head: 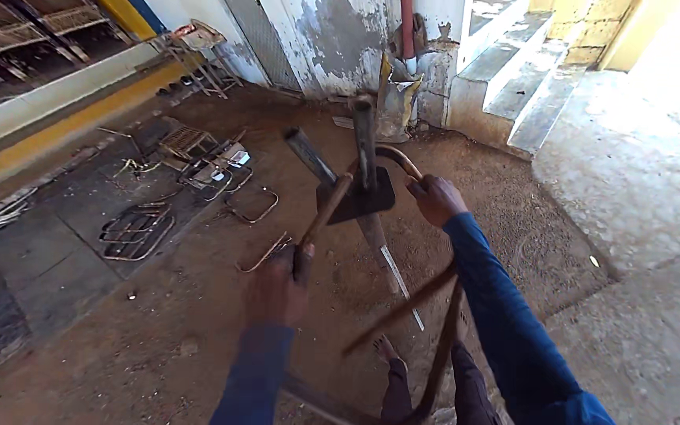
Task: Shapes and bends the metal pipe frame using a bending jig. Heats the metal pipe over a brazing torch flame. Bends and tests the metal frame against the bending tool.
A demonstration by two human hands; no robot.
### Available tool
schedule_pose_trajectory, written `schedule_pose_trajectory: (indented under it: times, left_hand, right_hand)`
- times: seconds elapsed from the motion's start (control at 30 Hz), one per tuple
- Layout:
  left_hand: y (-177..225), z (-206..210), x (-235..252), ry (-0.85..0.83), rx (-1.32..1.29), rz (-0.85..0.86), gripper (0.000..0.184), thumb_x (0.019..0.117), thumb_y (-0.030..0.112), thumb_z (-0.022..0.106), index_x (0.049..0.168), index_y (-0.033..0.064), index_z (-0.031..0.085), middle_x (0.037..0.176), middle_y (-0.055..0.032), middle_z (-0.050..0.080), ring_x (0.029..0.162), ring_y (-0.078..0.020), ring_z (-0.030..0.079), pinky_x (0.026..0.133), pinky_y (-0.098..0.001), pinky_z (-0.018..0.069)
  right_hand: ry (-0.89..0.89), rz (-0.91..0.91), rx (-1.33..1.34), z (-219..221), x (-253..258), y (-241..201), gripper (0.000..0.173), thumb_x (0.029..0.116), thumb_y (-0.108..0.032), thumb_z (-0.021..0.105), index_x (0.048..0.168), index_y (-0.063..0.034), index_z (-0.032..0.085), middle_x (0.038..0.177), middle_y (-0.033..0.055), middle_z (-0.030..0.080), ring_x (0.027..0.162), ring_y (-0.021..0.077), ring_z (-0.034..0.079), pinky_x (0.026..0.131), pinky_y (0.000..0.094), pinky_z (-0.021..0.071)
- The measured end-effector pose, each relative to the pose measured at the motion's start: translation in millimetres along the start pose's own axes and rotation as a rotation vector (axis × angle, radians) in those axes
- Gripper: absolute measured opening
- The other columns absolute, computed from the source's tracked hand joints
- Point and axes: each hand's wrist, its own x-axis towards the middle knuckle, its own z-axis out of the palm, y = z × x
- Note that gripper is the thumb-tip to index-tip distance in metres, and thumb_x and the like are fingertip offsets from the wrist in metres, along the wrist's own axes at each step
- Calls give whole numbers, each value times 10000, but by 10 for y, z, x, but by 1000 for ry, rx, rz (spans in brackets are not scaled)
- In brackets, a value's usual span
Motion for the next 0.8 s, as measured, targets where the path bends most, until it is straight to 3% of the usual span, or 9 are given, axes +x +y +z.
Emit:
schedule_pose_trajectory:
  times: [0.2,0.3,0.4,0.5,0.63,0.8]
  left_hand:
    - [236,20,94,20,-33,-71,591,1064,509,375,1151,32,714,694,-152,671,608,-364,675,544,-595,530]
    - [282,54,135,37,-19,-85,596,1061,512,370,1152,38,720,680,-134,669,583,-344,669,517,-567,523]
    - [246,77,139,30,-26,-72,609,1061,535,375,1163,39,713,689,-145,666,600,-362,669,537,-595,523]
    - [174,126,107,69,0,-14,618,1067,554,373,1135,33,698,677,-162,645,598,-392,659,531,-615,515]
    - [100,198,18,86,27,26,638,1077,561,359,1132,4,665,681,-216,619,610,-448,637,532,-647,482]
    - [90,143,48,41,13,9,653,1073,562,354,1175,0,671,699,-212,630,607,-435,635,538,-656,485]
  right_hand:
    - [-174,-115,-19,-358,857,328,663,1024,-668,410,807,-81,629,659,94,547,621,295,575,594,567,478]
    - [-205,-120,3,-370,1011,390,651,1022,-660,434,790,-87,638,633,81,546,582,269,563,570,540,473]
    - [-131,-95,-39,-283,909,383,671,1018,-688,388,790,-104,627,657,84,558,634,291,588,599,573,475]
    - [-20,-57,-63,-148,620,272,662,1039,-663,356,853,-90,630,728,115,592,725,335,624,651,601,482]
    - [86,29,45,156,81,110,516,1074,-534,417,1037,-72,644,826,142,645,816,352,671,708,598,521]
    - [41,-8,0,100,127,160,457,1070,-524,442,1055,-100,612,756,95,609,730,311,650,650,552,519]
